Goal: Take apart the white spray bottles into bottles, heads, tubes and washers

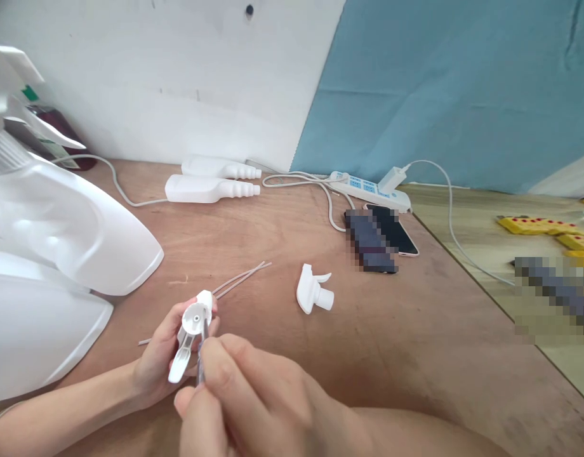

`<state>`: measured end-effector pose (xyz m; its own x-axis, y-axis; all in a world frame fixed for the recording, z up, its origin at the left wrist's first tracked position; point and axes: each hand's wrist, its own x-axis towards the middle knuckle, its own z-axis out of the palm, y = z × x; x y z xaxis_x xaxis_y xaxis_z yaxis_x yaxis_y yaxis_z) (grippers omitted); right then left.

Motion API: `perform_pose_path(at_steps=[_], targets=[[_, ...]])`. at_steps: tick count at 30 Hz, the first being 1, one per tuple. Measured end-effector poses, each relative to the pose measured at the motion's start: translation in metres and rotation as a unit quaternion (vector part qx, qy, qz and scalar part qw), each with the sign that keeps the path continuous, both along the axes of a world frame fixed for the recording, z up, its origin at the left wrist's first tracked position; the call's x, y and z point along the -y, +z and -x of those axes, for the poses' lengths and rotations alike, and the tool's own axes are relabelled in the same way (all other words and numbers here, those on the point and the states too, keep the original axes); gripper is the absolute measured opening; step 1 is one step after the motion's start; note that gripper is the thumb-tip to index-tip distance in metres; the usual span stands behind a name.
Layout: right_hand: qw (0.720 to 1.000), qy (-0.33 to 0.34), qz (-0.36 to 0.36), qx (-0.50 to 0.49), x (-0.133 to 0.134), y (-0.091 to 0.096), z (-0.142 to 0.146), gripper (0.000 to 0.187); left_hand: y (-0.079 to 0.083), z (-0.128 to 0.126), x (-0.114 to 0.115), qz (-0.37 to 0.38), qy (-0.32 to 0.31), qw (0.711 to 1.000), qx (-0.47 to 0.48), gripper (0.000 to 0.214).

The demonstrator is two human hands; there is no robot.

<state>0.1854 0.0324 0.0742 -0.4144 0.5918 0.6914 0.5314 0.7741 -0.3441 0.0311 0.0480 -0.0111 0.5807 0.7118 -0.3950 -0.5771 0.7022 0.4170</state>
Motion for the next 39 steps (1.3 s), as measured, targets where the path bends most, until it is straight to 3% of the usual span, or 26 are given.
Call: perform_pose_path(at_steps=[3,8,12,20,25,31,35,39], targets=[[0.994,0.031,-0.085,0.063,-0.001,-0.002,0.0,0.019,0.002,-0.002,0.001,-0.001,0.012,1.0,-0.017,0.032],[0.997,-0.034,0.074,-0.014,-0.011,-0.003,-0.003,0.02,-0.002,0.0,0.003,-0.006,-0.002,1.0,-0.018,0.036],[0.984,-0.035,0.156,-0.076,-0.02,-0.003,-0.007,0.018,-0.004,0.003,0.002,-0.006,-0.02,1.0,-0.006,0.043],[0.978,-0.038,0.146,-0.141,-0.017,-0.017,-0.007,0.021,-0.005,0.005,-0.003,0.007,-0.012,0.999,0.045,0.038],[0.972,0.0,0.166,-0.166,-0.013,-0.019,-0.005,0.025,-0.004,0.007,-0.004,0.005,-0.01,0.998,0.058,0.03],[0.966,0.025,0.212,-0.149,-0.015,-0.008,-0.011,0.024,-0.009,0.008,-0.001,-0.002,-0.069,0.996,0.048,0.025],[0.948,0.055,0.294,-0.11,-0.02,0.006,-0.021,0.017,-0.009,0.006,0.0,-0.011,-0.134,0.991,0.0,0.031],[0.919,0.063,0.376,-0.097,-0.027,0.012,-0.029,0.007,-0.001,0.004,0.0,-0.089,-0.187,0.976,-0.073,0.032]])
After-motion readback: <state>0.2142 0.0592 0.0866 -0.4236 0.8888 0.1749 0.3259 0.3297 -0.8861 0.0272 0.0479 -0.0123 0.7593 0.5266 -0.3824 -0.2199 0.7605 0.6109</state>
